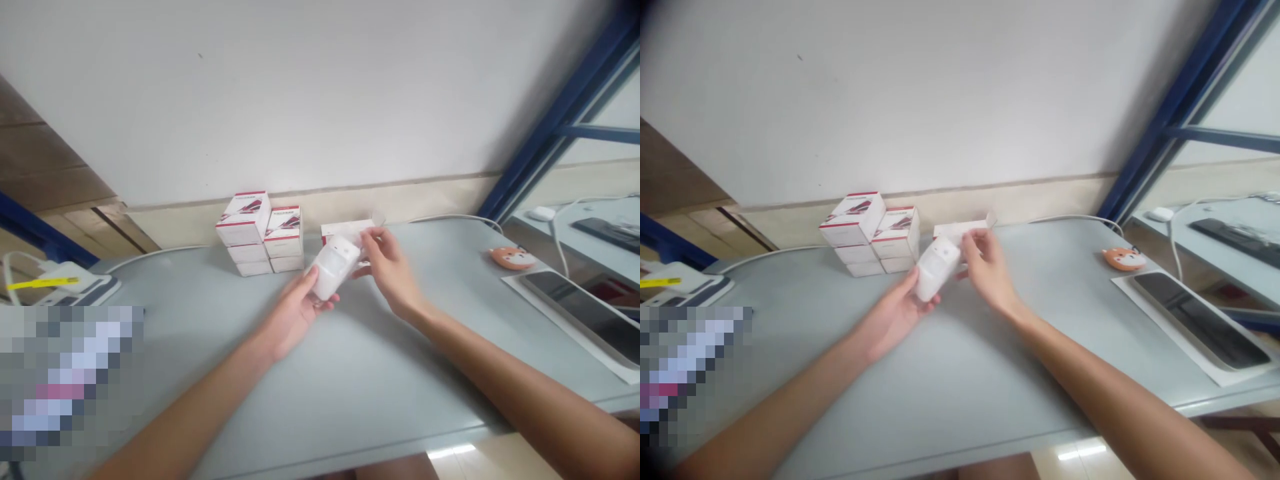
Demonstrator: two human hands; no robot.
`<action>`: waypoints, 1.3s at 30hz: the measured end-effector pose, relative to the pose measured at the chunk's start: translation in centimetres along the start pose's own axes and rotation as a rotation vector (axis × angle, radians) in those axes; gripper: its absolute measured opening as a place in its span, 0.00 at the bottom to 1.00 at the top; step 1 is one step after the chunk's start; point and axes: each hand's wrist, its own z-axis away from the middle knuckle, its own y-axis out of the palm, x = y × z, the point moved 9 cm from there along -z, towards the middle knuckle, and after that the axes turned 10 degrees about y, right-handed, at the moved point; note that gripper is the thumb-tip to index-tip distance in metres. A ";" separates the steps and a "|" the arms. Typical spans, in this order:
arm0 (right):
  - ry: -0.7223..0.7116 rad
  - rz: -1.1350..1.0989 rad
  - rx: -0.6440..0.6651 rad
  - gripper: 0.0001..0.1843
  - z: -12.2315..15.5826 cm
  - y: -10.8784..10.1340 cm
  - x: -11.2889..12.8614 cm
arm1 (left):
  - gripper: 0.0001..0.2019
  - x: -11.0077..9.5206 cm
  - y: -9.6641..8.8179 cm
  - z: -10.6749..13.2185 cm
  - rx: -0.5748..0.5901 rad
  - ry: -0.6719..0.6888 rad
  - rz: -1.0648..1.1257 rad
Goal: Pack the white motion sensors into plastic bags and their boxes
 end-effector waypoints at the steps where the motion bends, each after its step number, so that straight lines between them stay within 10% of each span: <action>1: -0.069 0.063 0.038 0.17 0.4 0.5 0.6 | 0.17 0.1 0.0 0.0 -0.007 -0.013 0.020; 11: -0.630 0.538 -0.176 0.03 3.3 -1.0 6.3 | 0.18 0.5 1.0 0.4 0.139 -0.147 0.166; 17: -0.702 0.319 -0.598 0.08 0.9 -8.8 7.8 | 0.20 0.3 1.3 1.0 0.198 -0.180 0.129; 25: -0.065 0.599 -0.481 0.06 -8.4 -16.8 0.5 | 0.25 0.2 1.8 1.4 0.140 -0.245 0.298; 29: -0.071 0.815 -0.426 0.16 -9.3 -16.2 -1.7 | 0.23 0.5 1.2 0.9 0.052 -0.242 0.289; 34: -0.410 0.860 -0.609 0.24 -6.5 -14.0 1.9 | 0.23 0.6 0.7 0.7 -0.043 -0.245 0.301; 39: -0.676 0.717 -0.412 0.12 -1.2 -6.4 5.2 | 0.25 0.1 0.4 0.6 -0.064 -0.200 0.326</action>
